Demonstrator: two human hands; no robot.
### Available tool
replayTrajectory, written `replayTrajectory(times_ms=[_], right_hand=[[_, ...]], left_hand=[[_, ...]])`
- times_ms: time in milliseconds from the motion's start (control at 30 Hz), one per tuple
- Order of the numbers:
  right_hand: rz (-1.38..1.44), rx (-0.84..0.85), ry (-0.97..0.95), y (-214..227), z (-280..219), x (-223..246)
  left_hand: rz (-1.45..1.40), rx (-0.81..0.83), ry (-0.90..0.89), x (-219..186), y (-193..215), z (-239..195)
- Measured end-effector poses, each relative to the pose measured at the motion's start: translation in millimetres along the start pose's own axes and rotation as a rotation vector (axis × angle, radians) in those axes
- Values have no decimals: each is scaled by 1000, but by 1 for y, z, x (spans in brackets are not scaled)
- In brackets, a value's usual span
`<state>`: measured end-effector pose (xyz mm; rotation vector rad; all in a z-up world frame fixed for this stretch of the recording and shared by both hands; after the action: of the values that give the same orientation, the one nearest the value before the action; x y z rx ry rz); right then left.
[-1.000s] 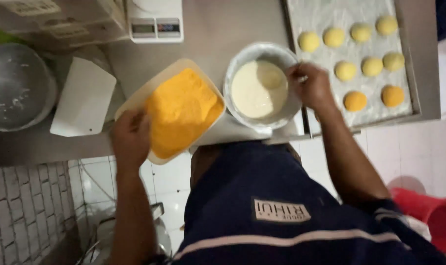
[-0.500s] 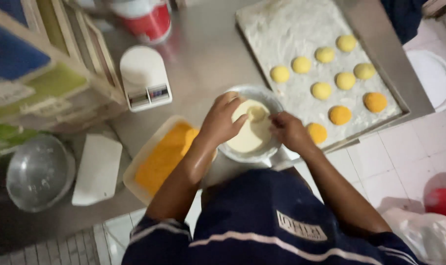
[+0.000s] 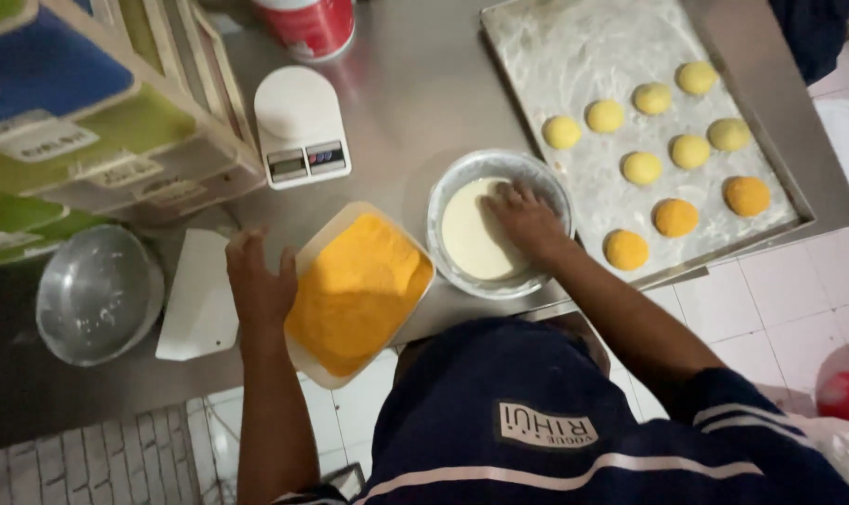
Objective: The person repeatedly dips round dough balls into a bowl of white liquid and then rolls them in a container of yellow crumbs. The coated dough balls are placed onto a metal baking tray. The process is repeated for multiple dough balls.
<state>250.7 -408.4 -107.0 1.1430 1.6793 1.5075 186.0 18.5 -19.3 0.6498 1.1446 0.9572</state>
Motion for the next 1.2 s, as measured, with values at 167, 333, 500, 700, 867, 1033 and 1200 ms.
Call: replayTrajectory(times_ms=[167, 333, 500, 700, 867, 1033, 1200], right_hand=[[-92, 25, 5, -41, 18, -11], [40, 182, -142, -39, 32, -24], [141, 287, -141, -24, 17, 8], [245, 265, -112, -2, 8, 13], [251, 98, -152, 29, 3, -1], [173, 187, -112, 40, -1, 18], [65, 204, -68, 14, 6, 32]], left_hand=[[-3, 161, 52, 22, -12, -5], [1, 419, 183, 4, -15, 2], [88, 588, 208, 31, -62, -3], [93, 607, 243, 39, -52, 6], [-70, 440, 350, 36, -45, 0], [-86, 535, 455, 37, -71, -12], [-140, 518, 510, 8, -64, -8]])
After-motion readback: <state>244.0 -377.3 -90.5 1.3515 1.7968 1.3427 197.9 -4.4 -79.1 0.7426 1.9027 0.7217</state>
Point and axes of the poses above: each hand's wrist, its own z-axis towards the middle knuckle, its own y-axis out of the back of the hand, x = y × z, the point moved 8 cm from there along z, towards the middle knuckle, and after that the axes turned 7 degrees about x, right-handed, at the moved point
